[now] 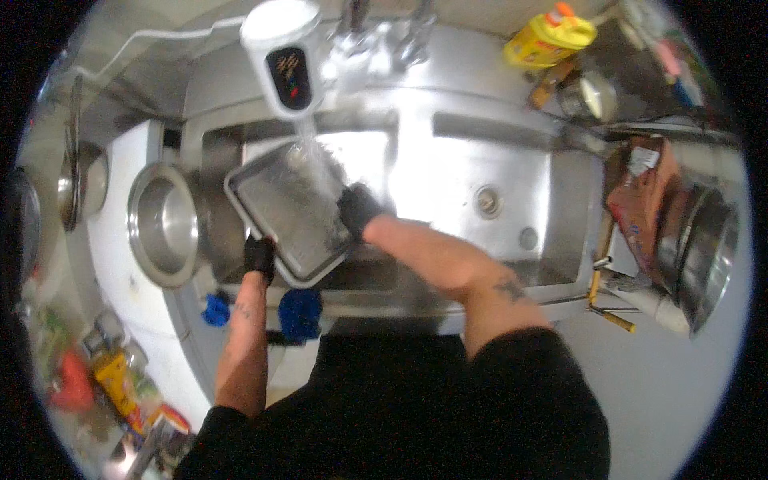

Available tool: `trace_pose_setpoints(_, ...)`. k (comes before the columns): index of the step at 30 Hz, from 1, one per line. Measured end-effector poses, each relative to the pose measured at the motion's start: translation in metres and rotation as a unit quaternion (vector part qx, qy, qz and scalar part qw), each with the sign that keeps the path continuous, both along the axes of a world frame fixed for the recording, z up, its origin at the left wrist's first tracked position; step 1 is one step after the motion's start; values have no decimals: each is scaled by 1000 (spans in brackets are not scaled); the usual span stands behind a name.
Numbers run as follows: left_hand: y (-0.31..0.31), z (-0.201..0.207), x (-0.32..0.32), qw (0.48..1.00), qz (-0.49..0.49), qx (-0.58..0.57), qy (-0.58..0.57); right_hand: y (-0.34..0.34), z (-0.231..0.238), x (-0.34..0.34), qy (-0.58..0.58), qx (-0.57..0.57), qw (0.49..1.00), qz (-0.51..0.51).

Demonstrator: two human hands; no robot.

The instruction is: The person scrapes residue from a metal bowl, rinses it in a sink, and scrubs the sink with a blue sponge. They then rinse a rectangular metal tray and wipe the sink area before placing the bowl on a counter.

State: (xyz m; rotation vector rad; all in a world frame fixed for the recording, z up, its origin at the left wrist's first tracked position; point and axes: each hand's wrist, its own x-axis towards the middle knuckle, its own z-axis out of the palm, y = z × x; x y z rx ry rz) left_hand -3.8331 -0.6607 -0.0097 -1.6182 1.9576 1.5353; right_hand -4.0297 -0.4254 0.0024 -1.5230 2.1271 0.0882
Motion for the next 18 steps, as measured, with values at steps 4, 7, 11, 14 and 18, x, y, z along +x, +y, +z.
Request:
trace_pose_setpoints(4,-5,0,-5,995,26,89,-36,-5,17,-68,-43,-25,961,-273)
trace_pose_setpoints(7,-1,-1,1,981,50,185,11,44,49,-121,56,-244,916,-314)
trace_pose_setpoints(11,13,-16,18,975,17,223,13,102,101,-230,205,-319,867,-325)
trace_pose_setpoints(14,23,-43,20,960,32,277,-3,113,120,-257,311,-323,838,-310)
trace_pose_setpoints(18,23,-62,18,949,-263,160,67,91,127,-186,167,-436,841,-273)
